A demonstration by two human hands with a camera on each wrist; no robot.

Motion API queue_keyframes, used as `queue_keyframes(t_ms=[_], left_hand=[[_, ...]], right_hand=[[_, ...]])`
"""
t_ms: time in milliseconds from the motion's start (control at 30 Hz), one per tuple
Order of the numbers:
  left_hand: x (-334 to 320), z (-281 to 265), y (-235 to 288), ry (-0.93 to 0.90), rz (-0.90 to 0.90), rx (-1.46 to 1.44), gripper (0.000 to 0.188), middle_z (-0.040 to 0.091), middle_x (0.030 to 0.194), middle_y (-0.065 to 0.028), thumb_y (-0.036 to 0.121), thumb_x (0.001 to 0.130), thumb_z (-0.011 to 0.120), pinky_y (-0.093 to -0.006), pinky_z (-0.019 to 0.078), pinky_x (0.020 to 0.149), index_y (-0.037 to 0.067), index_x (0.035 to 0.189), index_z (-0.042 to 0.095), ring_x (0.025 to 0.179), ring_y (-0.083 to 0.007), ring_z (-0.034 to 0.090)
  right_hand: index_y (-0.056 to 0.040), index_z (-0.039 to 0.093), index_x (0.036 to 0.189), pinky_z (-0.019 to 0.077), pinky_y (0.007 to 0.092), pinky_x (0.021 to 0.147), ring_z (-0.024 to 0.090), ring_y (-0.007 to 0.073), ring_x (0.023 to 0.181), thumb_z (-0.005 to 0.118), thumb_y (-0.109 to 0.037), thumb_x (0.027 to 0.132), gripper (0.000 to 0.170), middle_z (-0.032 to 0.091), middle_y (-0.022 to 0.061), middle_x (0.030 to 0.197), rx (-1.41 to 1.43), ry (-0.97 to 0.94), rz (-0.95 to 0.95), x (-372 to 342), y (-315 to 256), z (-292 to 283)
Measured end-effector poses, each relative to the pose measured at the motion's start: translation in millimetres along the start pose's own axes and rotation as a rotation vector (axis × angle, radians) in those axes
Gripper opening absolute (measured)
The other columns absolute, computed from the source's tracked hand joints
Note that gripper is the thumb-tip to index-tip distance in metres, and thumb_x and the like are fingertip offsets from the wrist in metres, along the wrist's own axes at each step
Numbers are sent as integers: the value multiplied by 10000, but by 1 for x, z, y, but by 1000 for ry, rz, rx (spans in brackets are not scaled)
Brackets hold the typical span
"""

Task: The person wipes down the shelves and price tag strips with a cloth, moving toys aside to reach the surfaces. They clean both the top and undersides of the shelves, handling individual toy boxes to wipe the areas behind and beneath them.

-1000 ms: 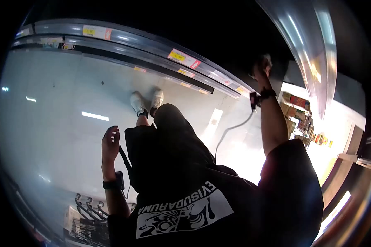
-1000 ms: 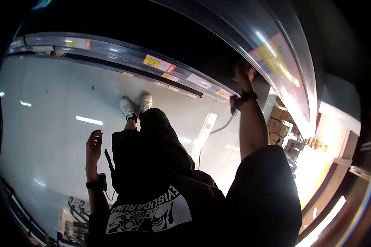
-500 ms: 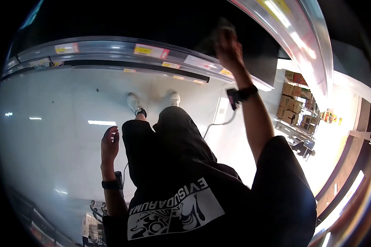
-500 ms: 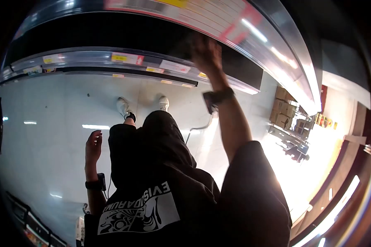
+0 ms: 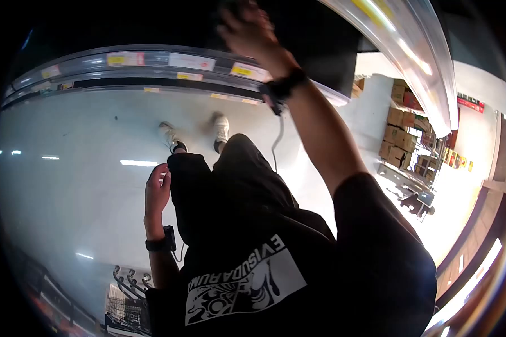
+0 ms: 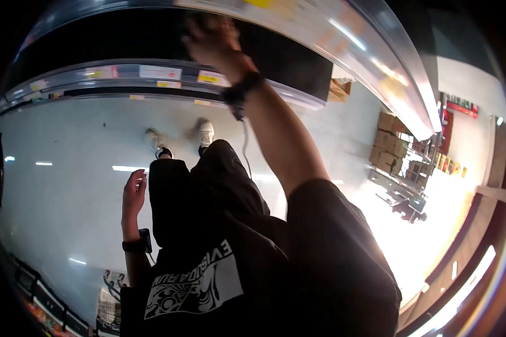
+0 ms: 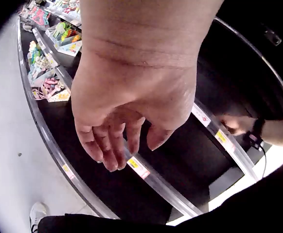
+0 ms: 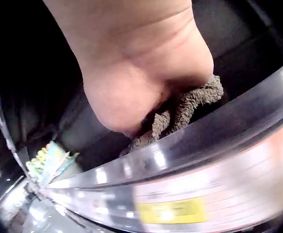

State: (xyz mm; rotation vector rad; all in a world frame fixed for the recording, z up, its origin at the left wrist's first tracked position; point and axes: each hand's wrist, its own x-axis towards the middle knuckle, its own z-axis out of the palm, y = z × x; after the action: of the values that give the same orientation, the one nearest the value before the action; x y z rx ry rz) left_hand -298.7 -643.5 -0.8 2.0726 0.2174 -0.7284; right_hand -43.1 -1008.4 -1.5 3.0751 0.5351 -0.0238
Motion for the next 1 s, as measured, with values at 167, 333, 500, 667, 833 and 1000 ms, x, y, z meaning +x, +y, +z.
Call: queue_keyframes(t_ms=[167, 333, 500, 667, 833, 1000], left_hand=[[4, 8, 6, -15, -6, 40, 288, 617, 1014, -112, 151, 897, 509, -318, 483, 709, 40, 1163, 509, 812, -210, 603], [7, 9, -5, 85, 115, 97, 265, 625, 978, -108, 152, 914, 508, -307, 486, 678, 40, 1154, 524, 788, -199, 611], [9, 20, -10, 156, 103, 36, 254, 632, 968, -89, 140, 917, 504, -306, 476, 673, 47, 1153, 521, 801, -205, 607], [-6, 51, 11, 126, 16, 21, 273, 618, 1015, -109, 182, 922, 479, -312, 480, 707, 42, 1153, 518, 832, -210, 601], [-9, 72, 4, 73, -19, -82, 278, 611, 1014, -116, 187, 918, 483, -309, 483, 723, 43, 1153, 518, 831, -206, 600], [-10, 81, 4, 126, -23, -113, 266, 616, 984, -106, 176, 906, 511, -312, 470, 680, 45, 1137, 528, 780, -194, 584]], right_hand=[[-179, 410, 1324, 280, 486, 1041, 307, 371, 1265, 497, -284, 873, 471, 353, 160, 1364, 55, -8, 64, -40, 6, -48], [-136, 283, 1398, 245, 481, 1059, 204, 399, 1319, 413, -375, 900, 568, 226, 250, 1414, 98, 81, 530, -177, 139, -18], [-130, 276, 1399, 261, 511, 1040, 247, 448, 1278, 405, -404, 904, 580, 179, 262, 1427, -57, -159, 456, -193, 181, -5], [-151, 378, 1337, 412, 588, 864, 420, 584, 1051, 588, -331, 803, 601, 226, 345, 1371, 430, 72, 698, -144, 229, 13], [-53, 333, 1357, 213, 591, 1032, 238, 556, 1231, 481, -292, 885, 549, 190, 318, 1401, -105, 11, 222, -196, 199, 30], [-135, 410, 1280, 293, 587, 989, 235, 516, 1260, 526, -177, 836, 460, 246, 261, 1399, -454, -58, -394, -114, 192, -29]])
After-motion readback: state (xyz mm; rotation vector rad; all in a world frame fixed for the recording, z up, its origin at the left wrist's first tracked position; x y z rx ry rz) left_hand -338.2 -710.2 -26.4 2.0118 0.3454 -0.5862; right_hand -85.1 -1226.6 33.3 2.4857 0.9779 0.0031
